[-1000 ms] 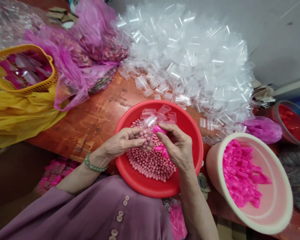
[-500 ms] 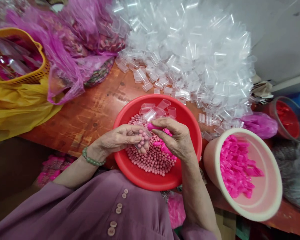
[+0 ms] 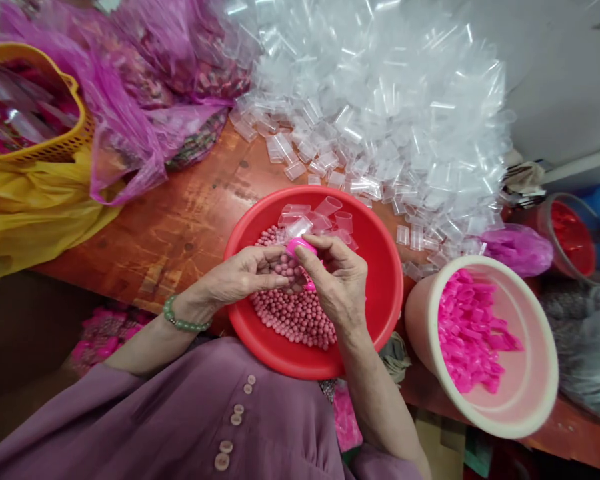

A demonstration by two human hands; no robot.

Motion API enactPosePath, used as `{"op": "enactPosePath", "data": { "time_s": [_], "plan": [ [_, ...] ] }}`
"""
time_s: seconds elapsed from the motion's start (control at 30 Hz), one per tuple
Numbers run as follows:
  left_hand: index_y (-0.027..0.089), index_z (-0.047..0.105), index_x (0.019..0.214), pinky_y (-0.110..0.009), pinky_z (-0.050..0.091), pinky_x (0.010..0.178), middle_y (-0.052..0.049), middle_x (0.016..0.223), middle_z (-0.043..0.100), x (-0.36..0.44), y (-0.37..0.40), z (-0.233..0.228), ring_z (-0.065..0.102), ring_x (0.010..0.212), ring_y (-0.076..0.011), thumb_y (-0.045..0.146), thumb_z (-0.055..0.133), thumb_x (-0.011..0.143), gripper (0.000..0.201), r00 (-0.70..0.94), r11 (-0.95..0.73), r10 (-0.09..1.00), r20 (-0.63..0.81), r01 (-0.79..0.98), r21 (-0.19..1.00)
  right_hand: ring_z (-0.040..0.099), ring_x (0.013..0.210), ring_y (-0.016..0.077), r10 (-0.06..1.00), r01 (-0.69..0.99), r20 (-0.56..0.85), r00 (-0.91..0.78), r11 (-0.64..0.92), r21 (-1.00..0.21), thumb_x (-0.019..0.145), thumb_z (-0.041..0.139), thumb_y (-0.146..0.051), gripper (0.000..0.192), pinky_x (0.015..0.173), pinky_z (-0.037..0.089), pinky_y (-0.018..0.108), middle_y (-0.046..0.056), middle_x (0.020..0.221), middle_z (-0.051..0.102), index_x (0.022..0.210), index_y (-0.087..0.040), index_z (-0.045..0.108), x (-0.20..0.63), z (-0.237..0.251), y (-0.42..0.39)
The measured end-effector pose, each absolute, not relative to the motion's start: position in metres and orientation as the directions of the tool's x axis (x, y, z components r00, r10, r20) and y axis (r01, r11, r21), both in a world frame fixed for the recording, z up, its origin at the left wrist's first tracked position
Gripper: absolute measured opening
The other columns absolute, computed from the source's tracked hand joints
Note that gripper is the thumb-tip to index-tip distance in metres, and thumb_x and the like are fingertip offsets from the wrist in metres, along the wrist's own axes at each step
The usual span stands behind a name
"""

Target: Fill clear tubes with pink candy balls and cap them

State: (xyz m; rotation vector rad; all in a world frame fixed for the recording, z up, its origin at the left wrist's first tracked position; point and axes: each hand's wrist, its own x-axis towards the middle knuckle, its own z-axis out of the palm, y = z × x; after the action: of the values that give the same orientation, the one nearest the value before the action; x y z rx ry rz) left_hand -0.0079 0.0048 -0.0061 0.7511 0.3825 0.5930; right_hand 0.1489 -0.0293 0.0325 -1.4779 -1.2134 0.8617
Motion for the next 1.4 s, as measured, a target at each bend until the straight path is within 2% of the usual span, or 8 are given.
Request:
{"op": "enactPosePath", "data": {
  "time_s": [0.13, 0.27, 0.33, 0.5, 0.7, 1.13, 1.27, 1.4],
  "plan": [
    [0.014, 0.070, 0.099, -0.033, 0.051, 0.091, -0.004, 0.089, 0.069, -0.006, 0.005, -0.006, 0.066, 0.088, -0.0159, 0.019, 0.078, 0.074, 0.028, 0.716, 0.523, 0.687, -0.121, -0.372, 0.766, 0.068, 0.076, 0.0138, 0.963, 0.292, 0.111, 0.244, 0.036, -0.956, 0.078, 0.077, -0.030, 0.016, 0.073, 0.057, 0.029, -0.001, 0.083, 0.074, 0.092, -0.022, 0.074, 0.147, 0.028, -0.028],
    [0.014, 0.070, 0.098, -0.030, 0.051, 0.087, -0.003, 0.087, 0.068, -0.006, 0.004, -0.005, 0.064, 0.086, -0.0142, 0.019, 0.078, 0.073, 0.026, 0.697, 0.515, 0.711, -0.098, -0.422, 0.746, 0.069, 0.082, 0.0161, 0.959, 0.472, 0.230, 0.166, 0.128, -0.872, 0.086, 0.069, -0.032, 0.016, 0.077, 0.056, 0.032, 0.001, 0.089, 0.074, 0.098, -0.024, 0.071, 0.153, 0.025, -0.029],
    [0.013, 0.069, 0.096, -0.028, 0.051, 0.084, -0.004, 0.087, 0.069, -0.007, 0.004, -0.004, 0.065, 0.084, -0.0139, 0.020, 0.079, 0.073, 0.026, 0.703, 0.537, 0.702, -0.113, -0.418, 0.733, 0.069, 0.086, 0.0190, 0.949, 0.608, 0.314, 0.016, 0.240, -0.757, 0.085, 0.069, -0.035, 0.024, 0.079, 0.056, 0.035, 0.004, 0.094, 0.074, 0.106, -0.024, 0.068, 0.158, 0.025, -0.030],
    [0.012, 0.068, 0.094, -0.023, 0.051, 0.075, -0.003, 0.082, 0.069, -0.009, 0.005, -0.003, 0.064, 0.075, -0.0109, 0.021, 0.080, 0.073, 0.025, 0.727, 0.614, 0.663, -0.178, -0.391, 0.686, 0.061, 0.109, 0.0346, 0.842, 0.769, 0.413, -0.347, 0.508, -0.388, 0.066, 0.081, -0.049, 0.080, 0.090, 0.052, 0.049, 0.018, 0.119, 0.064, 0.133, -0.018, 0.048, 0.164, 0.018, -0.029],
    [0.011, 0.070, 0.088, -0.022, 0.048, 0.077, 0.000, 0.078, 0.067, -0.007, 0.006, -0.006, 0.061, 0.073, -0.0084, 0.019, 0.084, 0.066, 0.027, 0.721, 0.642, 0.661, -0.207, -0.401, 0.653, 0.062, 0.094, 0.0321, 0.777, 0.844, 0.466, -0.424, 0.525, -0.107, 0.079, 0.063, -0.047, 0.071, 0.075, 0.054, 0.046, 0.019, 0.107, 0.063, 0.135, -0.011, 0.037, 0.159, 0.008, -0.026],
    [0.012, 0.073, 0.088, -0.025, 0.055, 0.079, -0.004, 0.081, 0.074, -0.010, 0.008, -0.004, 0.068, 0.076, -0.0120, 0.023, 0.085, 0.065, 0.028, 0.737, 0.656, 0.644, -0.206, -0.393, 0.644, 0.063, 0.088, 0.0288, 0.807, 0.844, 0.459, -0.370, 0.499, -0.198, 0.076, 0.061, -0.042, 0.061, 0.072, 0.053, 0.044, 0.011, 0.099, 0.063, 0.129, -0.020, 0.039, 0.156, 0.007, -0.024],
    [0.011, 0.074, 0.082, -0.022, 0.054, 0.074, -0.005, 0.077, 0.074, -0.010, 0.009, -0.002, 0.068, 0.071, -0.0115, 0.039, 0.083, 0.070, 0.031, 0.744, 0.676, 0.634, -0.209, -0.402, 0.618, 0.064, 0.089, 0.0284, 0.818, 0.847, 0.471, -0.331, 0.477, -0.234, 0.076, 0.066, -0.047, 0.062, 0.074, 0.053, 0.044, 0.011, 0.100, 0.064, 0.126, -0.020, 0.043, 0.154, 0.010, -0.027],
    [0.010, 0.073, 0.084, -0.028, 0.055, 0.074, -0.009, 0.076, 0.074, -0.008, 0.010, -0.003, 0.069, 0.070, -0.0160, 0.054, 0.070, 0.079, 0.044, 0.754, 0.701, 0.622, -0.211, -0.416, 0.580, 0.065, 0.095, 0.0283, 0.815, 0.813, 0.488, -0.314, 0.496, -0.305, 0.076, 0.071, -0.049, 0.065, 0.079, 0.055, 0.043, 0.012, 0.107, 0.065, 0.126, -0.019, 0.043, 0.155, 0.010, -0.030]
  ]
}}
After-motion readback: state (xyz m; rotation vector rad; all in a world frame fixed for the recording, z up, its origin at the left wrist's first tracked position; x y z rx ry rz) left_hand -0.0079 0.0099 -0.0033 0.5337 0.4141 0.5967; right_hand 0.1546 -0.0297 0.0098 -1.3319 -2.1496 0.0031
